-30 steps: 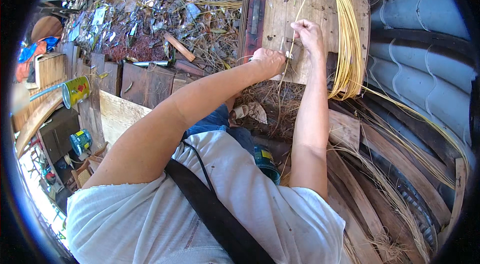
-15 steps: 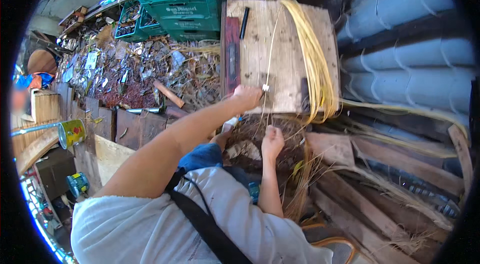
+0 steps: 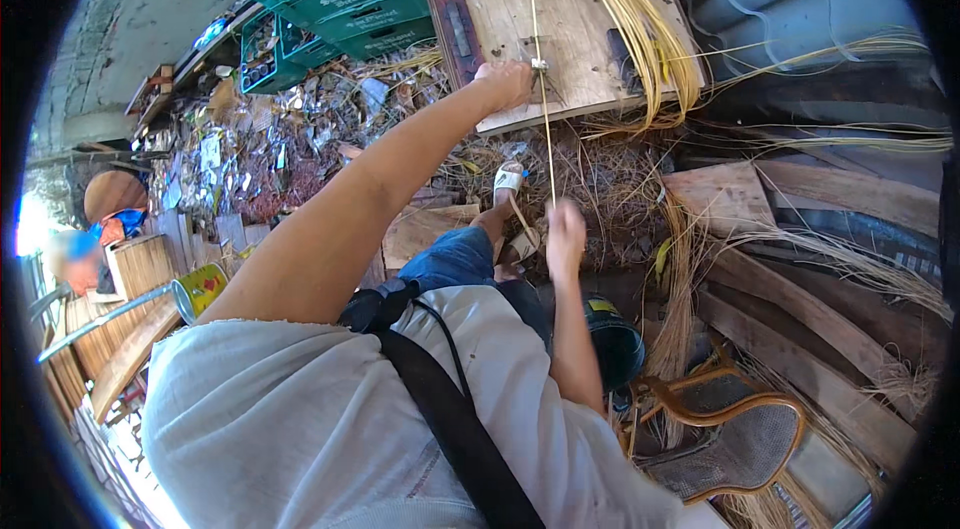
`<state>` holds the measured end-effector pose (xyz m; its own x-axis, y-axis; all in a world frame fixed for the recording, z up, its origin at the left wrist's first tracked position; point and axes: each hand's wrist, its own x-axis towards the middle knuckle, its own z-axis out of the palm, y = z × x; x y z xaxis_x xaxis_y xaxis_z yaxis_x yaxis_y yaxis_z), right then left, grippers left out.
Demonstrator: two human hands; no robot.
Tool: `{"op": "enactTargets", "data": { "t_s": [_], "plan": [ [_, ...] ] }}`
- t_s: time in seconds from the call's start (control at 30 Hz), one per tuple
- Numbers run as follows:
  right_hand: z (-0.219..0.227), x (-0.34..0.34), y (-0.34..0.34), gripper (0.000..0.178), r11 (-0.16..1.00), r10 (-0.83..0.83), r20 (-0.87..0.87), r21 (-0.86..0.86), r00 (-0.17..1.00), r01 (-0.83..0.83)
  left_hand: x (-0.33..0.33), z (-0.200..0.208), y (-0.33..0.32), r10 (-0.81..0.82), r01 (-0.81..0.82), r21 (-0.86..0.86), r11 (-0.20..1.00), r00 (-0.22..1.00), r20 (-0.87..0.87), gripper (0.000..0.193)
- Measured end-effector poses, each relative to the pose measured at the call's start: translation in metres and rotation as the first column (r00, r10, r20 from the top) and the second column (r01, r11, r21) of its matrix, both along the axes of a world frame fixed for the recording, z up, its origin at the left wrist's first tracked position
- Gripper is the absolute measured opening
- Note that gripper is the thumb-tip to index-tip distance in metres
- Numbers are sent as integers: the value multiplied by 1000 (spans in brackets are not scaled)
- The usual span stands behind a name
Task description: The person is stripping thin strands of bamboo from a larger piece using a small knife.
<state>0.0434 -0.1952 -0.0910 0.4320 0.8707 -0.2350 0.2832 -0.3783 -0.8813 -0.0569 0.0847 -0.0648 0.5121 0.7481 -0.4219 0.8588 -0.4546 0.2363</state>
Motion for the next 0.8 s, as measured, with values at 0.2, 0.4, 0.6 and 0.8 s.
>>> {"op": "enactTargets", "data": {
  "t_s": [0.2,0.4,0.6,0.8],
  "plan": [
    [24,-5,-291,26,930,-206,-220,-349,954,120,-7,0,-1,42,-42,-22,999,999,-7,38],
    [8,38,-69,65,833,493,291,-431,820,-347,-6,-1,-5,19,-19,14,1000,1000,-4,35],
    [-26,20,166,51,955,76,-121,-276,990,-107,-1,-2,-1,-39,36,83,996,998,39,31],
    [18,0,131,20,991,-68,2,116,998,68,6,2,-8,34,-34,-37,999,999,-10,33]
  ]
}}
